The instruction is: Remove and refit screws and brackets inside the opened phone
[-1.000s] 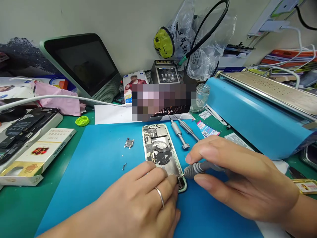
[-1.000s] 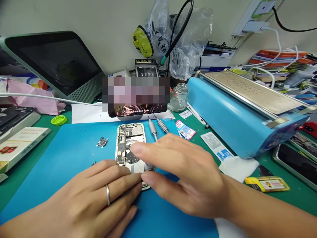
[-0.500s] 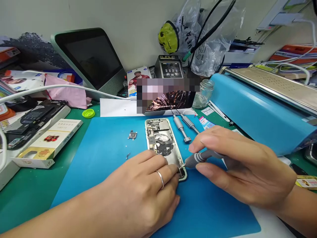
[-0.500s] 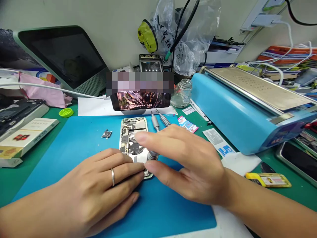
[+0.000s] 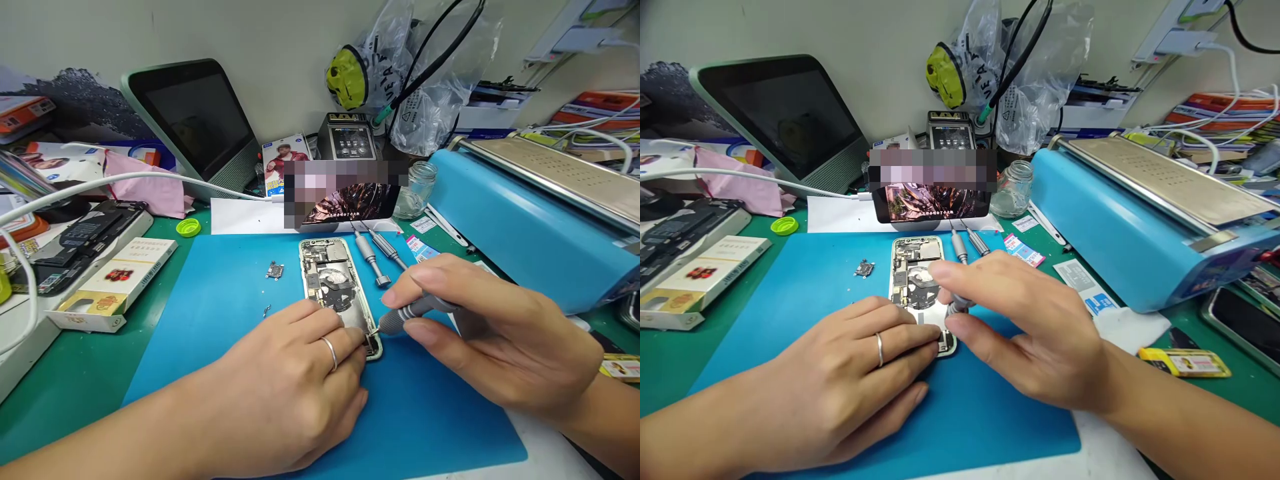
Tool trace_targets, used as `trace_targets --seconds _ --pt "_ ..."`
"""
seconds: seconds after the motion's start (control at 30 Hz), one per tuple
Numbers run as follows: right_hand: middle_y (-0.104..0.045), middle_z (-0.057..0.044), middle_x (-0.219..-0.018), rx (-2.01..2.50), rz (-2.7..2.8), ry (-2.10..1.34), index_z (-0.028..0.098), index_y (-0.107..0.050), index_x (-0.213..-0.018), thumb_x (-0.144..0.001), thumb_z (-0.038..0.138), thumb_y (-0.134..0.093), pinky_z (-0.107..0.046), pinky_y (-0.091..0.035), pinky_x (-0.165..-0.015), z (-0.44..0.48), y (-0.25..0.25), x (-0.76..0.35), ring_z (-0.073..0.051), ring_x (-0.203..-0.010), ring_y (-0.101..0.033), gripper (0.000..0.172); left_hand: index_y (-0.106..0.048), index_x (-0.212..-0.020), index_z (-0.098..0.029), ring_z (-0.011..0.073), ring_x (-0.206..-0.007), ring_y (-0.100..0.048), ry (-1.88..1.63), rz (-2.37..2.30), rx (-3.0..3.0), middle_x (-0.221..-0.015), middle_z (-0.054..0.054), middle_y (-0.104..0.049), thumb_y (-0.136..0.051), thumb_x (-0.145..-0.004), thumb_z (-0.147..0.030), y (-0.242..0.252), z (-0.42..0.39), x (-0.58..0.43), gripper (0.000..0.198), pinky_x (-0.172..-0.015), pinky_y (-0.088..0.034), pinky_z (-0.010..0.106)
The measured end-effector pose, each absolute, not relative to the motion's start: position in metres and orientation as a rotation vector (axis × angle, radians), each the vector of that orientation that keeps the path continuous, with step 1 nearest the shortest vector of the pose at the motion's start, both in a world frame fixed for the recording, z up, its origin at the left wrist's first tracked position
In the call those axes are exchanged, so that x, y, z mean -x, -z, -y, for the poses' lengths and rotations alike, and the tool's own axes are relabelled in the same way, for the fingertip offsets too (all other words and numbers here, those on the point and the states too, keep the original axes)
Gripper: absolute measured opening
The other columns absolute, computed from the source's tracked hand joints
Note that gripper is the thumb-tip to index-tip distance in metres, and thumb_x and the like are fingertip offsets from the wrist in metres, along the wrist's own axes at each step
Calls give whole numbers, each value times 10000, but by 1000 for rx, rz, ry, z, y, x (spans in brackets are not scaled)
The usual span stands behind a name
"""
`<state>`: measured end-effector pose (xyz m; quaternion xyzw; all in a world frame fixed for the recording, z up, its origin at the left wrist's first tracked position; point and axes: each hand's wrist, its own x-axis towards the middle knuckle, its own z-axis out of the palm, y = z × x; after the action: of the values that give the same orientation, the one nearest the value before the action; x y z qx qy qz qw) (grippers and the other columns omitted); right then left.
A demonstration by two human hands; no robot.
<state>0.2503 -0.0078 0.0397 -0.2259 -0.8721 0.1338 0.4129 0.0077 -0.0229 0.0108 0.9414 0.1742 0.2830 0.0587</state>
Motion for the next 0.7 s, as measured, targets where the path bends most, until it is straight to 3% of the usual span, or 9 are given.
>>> trace_targets --seconds 0.13,0.37,0.7 --pt "-778 -52 -1030 570 2177 -324 257 -576 -1522 -897 32 -684 -314 -673 -822 8 -39 -253 -177 -891 -742 673 -764 -1011 -85 243 -926 -712 -859 -514 -2848 -1135 115 -778 -587 -1024 -190 -11 24 -8 206 -724 -553 409" --pt "-820 -72 -1137 569 2187 -285 265 -500 -1576 -924 33 -641 -355 -676 -850 8 -35 -253 -207 -964 -780 706 -752 -937 -118 235 -930 -704 -861 -517 -2861 -1048 112 -770 -571 -1021 -183 -10 24 -9 210 -718 -550 406" --pt "-802 -58 -1113 598 2160 -340 289 -481 -1588 -918 22 -674 -337 -684 -853 7 -29 -257 -190 -963 -772 746 -764 -967 -111 231 -885 -697 -868 -517 -2854 -1062 104 -780 -580 -1016 -177 -11 22 -10 201 -699 -533 400"
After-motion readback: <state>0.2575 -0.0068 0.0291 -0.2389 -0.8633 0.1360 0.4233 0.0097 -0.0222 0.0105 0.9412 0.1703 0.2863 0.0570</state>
